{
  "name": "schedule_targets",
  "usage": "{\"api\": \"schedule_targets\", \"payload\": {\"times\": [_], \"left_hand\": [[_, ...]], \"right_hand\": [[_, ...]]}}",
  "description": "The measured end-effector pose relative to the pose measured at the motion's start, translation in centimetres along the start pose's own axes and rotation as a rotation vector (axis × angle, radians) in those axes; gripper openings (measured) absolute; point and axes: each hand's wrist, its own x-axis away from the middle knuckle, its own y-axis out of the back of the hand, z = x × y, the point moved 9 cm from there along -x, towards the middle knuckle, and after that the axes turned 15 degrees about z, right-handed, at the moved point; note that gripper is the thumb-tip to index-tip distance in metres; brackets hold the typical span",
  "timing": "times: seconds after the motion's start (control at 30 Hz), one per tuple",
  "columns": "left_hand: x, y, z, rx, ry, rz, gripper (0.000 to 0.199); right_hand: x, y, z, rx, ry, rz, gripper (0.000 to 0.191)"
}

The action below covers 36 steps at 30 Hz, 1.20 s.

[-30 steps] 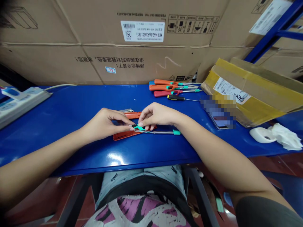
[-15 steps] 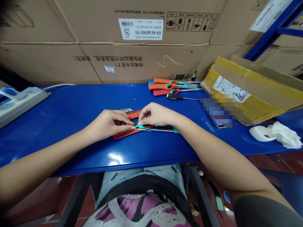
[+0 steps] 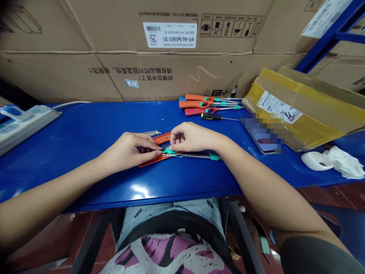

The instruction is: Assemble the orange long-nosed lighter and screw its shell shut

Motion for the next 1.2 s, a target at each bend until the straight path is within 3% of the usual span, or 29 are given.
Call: {"api": "schedule_targets", "payload": {"times": [0.17, 0.47, 0.97, 1.2], "left_hand": [[0.1, 0.2, -0.3, -0.003, -0.019, -0.014, 0.011], [0.1, -0.1, -0.4, -0.041, -0.034, 0.015, 0.015], [0.2, -0.4, -0.5, -0.141, 0.037, 0.086, 0.021], [0.3, -0.4, -0.9, -0.192, -0.011, 0.1, 0.025]], "right_hand": [[0.6, -0.7, 1.1, 0.197, 0.078, 0.11, 0.012], [1.0, -0.7, 2.7, 0.443, 0.153, 0.054, 0.017], [1.0, -0.7, 2.3, 0.501, 0.068, 0.045, 0.011], [1.0, -0.8, 2.4, 0.525, 0.047, 0.037, 0.016]]}}
